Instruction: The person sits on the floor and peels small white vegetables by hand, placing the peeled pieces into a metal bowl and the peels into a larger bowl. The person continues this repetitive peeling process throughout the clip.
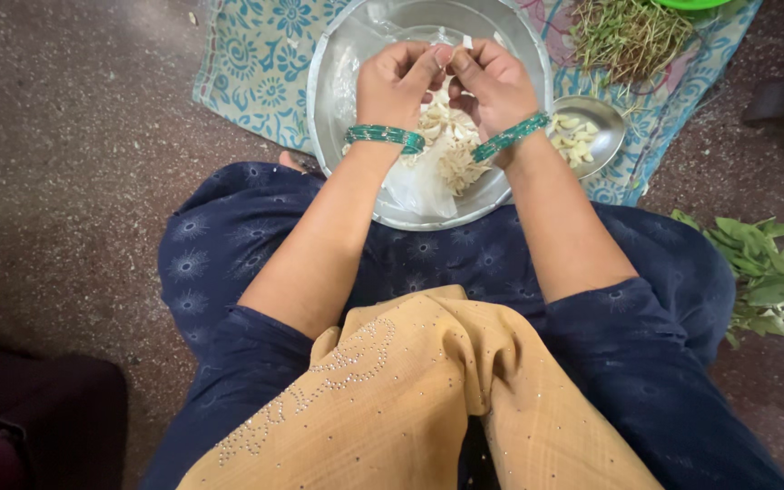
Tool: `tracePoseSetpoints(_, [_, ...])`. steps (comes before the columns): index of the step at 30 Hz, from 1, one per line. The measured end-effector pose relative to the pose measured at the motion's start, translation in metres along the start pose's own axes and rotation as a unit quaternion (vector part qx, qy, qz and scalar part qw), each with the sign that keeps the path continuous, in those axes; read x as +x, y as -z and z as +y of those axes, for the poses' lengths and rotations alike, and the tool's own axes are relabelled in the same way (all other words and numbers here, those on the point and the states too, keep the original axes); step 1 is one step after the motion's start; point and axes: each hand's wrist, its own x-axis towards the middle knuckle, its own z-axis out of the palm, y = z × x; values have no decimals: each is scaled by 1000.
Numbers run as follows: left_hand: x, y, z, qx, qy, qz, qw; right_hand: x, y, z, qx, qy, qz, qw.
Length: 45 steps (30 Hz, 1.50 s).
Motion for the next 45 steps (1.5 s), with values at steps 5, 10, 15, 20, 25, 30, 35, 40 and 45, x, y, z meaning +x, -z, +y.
tracePoseSetpoints(5, [3,2,-14,-151,123,-18,981,-9,-7,-2,63,-11,9,998])
tracePoseSetpoints(10, [3,7,-9,-242,168,-81,952,-12,-14,-11,110,-11,-31,993])
tracePoseSetpoints(15, [5,6,-9,-227,144,-99,958,-11,-16,-16,158,1,-52,986])
tracePoseSetpoints(20, [9,9,-8,-181,139,-30,973,-5,0,-27,55,41,26,997])
tracePoseSetpoints(25, [10,5,-9,-171,131,-16,976,5,8,0,-178,174,-28,968])
tracePoseSetpoints(30, [4,0,-10,-91,129,-16,987,5,14,5,-158,154,26,975])
tracePoseSetpoints(35, [6,0,-8,-81,88,-23,993,7,8,2,-136,160,-3,978])
tracePoseSetpoints(40, [4,-2,-7,-17,43,-15,999,5,9,3,-148,175,-16,973])
tracePoseSetpoints(45, [5,-2,-6,39,-75,1,996,6,9,-1,-144,187,13,972])
